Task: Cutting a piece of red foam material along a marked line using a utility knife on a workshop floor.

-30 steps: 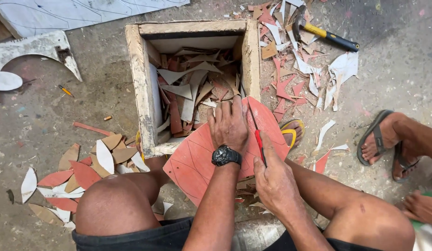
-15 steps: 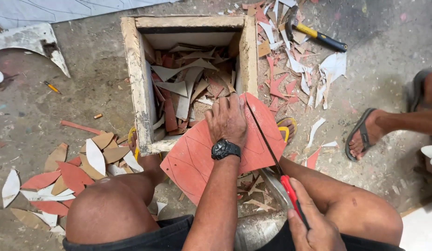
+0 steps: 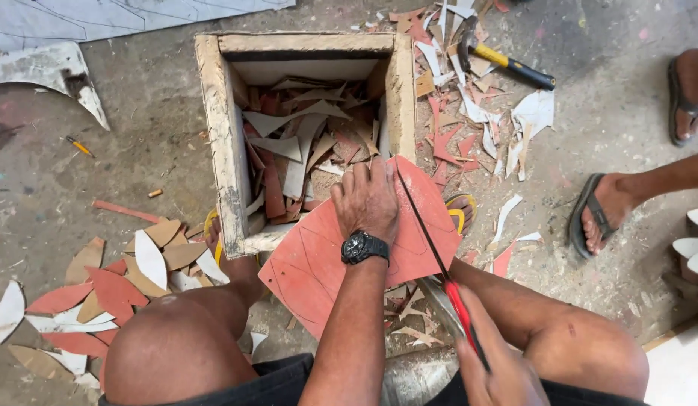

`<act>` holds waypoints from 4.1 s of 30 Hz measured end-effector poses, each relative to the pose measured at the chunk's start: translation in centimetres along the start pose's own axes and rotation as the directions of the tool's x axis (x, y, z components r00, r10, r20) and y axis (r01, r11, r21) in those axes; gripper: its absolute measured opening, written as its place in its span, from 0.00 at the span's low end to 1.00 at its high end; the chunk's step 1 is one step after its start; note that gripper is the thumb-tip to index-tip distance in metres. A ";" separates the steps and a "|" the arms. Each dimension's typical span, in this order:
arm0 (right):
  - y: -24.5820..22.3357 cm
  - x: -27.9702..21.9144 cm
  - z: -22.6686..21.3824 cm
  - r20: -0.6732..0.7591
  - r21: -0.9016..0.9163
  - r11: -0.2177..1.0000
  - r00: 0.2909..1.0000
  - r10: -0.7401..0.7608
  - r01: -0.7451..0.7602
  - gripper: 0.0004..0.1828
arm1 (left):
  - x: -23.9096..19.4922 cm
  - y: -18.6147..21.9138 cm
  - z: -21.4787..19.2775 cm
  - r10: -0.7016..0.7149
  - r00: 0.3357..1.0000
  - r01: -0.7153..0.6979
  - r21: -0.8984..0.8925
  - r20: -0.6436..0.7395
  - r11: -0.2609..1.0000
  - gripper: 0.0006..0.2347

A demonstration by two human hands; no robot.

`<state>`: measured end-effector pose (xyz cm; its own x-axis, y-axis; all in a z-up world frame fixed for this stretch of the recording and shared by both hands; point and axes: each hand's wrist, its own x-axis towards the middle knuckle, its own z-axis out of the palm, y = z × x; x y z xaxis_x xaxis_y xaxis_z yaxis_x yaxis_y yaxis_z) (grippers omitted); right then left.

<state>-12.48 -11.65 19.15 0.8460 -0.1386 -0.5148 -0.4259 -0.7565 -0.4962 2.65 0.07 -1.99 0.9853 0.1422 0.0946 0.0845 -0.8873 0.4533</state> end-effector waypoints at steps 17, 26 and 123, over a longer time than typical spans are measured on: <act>-1.7 4.7 -0.3 0.130 0.030 0.996 0.988 -0.082 0.079 0.34 | 0.5 0.1 -0.6 -0.023 0.997 0.025 -0.024 0.067 0.999 0.10; -0.4 5.5 0.8 0.148 -0.105 0.985 0.977 0.155 -0.140 0.35 | -0.1 0.0 -0.5 -0.008 0.998 0.010 -0.039 0.055 0.999 0.12; -1.8 5.5 3.3 0.036 0.072 0.989 0.991 0.129 -0.131 0.36 | 1.3 -1.1 -0.2 0.005 1.000 -0.005 -0.003 -0.012 1.000 0.16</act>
<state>-8.09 -8.90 14.92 0.7721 -0.2116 -0.5993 -0.5548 -0.6842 -0.4733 3.84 1.31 -2.16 0.9838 0.1433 0.1077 0.0793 -0.8868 0.4552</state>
